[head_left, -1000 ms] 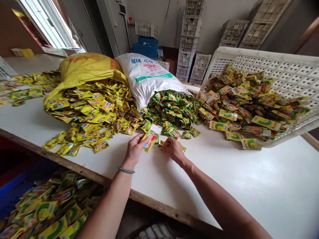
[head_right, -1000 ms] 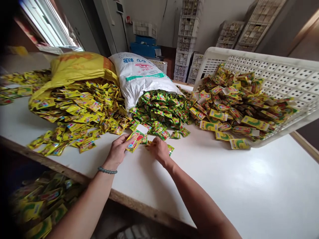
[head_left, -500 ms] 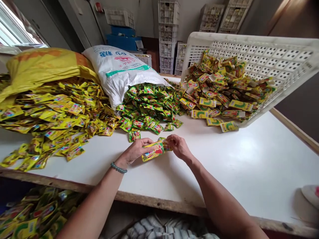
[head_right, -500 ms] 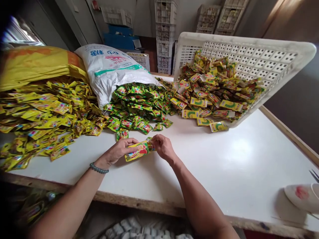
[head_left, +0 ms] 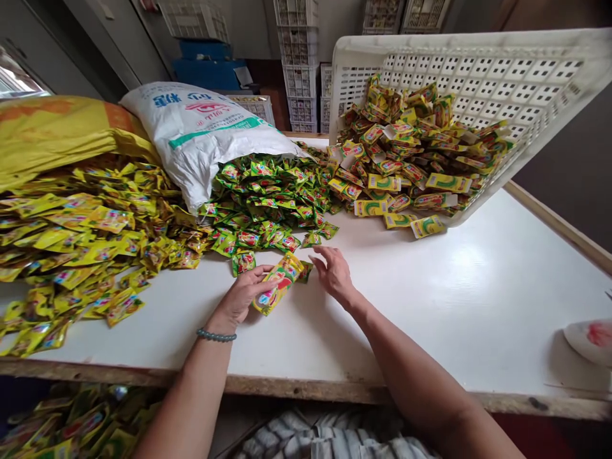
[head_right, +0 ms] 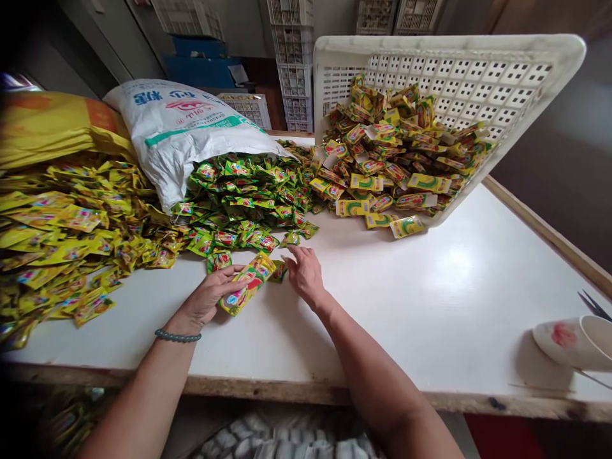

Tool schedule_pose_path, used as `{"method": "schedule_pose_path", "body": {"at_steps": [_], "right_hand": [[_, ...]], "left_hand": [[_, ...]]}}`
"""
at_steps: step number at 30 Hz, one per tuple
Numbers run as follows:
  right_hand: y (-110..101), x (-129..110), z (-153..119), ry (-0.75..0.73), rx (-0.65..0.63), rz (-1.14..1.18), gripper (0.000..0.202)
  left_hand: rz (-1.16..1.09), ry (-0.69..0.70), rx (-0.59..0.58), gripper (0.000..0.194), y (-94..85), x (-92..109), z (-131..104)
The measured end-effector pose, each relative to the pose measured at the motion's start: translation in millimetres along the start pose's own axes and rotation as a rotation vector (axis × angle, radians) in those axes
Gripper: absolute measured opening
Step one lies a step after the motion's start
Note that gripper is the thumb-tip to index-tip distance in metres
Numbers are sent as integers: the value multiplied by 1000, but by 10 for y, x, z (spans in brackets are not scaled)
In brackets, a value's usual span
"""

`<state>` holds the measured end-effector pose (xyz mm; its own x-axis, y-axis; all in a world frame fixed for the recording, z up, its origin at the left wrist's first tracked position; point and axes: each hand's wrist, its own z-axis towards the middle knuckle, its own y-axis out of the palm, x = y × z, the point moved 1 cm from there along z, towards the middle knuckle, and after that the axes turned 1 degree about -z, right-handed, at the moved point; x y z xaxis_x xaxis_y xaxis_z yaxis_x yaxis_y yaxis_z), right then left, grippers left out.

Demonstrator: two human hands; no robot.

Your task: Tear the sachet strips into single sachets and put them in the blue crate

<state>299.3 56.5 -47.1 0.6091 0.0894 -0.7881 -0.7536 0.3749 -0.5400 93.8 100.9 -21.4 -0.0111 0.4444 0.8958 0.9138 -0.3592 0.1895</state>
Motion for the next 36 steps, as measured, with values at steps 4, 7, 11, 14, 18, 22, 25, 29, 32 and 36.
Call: {"method": "schedule_pose_path", "body": {"at_steps": [4, 7, 11, 14, 18, 22, 25, 29, 32, 36], "right_hand": [[148, -6, -65, -26, -198, -255, 42], [182, 13, -87, 8, -218, -225, 42], [79, 68, -48, 239, -78, 196, 12], [15, 43, -13, 373, 30, 607, 23], [45, -58, 0, 337, 28, 838, 35], [35, -83, 4, 282, -92, 787, 36], [-32, -75, 6, 238, -197, 784, 36], [-82, -63, 10, 244, -185, 660, 35], [-85, -46, 23, 286, -96, 653, 34], [-96, -40, 25, 279, -117, 630, 38]], "left_hand": [[-115, 57, 147, 51, -96, 45, 30], [-121, 73, 145, 49, -78, 30, 45], [-65, 76, 118, 49, -45, -18, 45], [-15, 57, 65, 51, -5, -47, 41], [-14, 56, -43, 52, 60, -67, 35], [-27, 56, -48, 48, 69, -57, 27], [-9, 46, -61, 47, 67, -40, 16], [19, 44, -74, 45, 86, -35, 10], [37, 30, -60, 45, 103, -49, 15], [51, 4, -64, 47, 113, -65, 24]]}}
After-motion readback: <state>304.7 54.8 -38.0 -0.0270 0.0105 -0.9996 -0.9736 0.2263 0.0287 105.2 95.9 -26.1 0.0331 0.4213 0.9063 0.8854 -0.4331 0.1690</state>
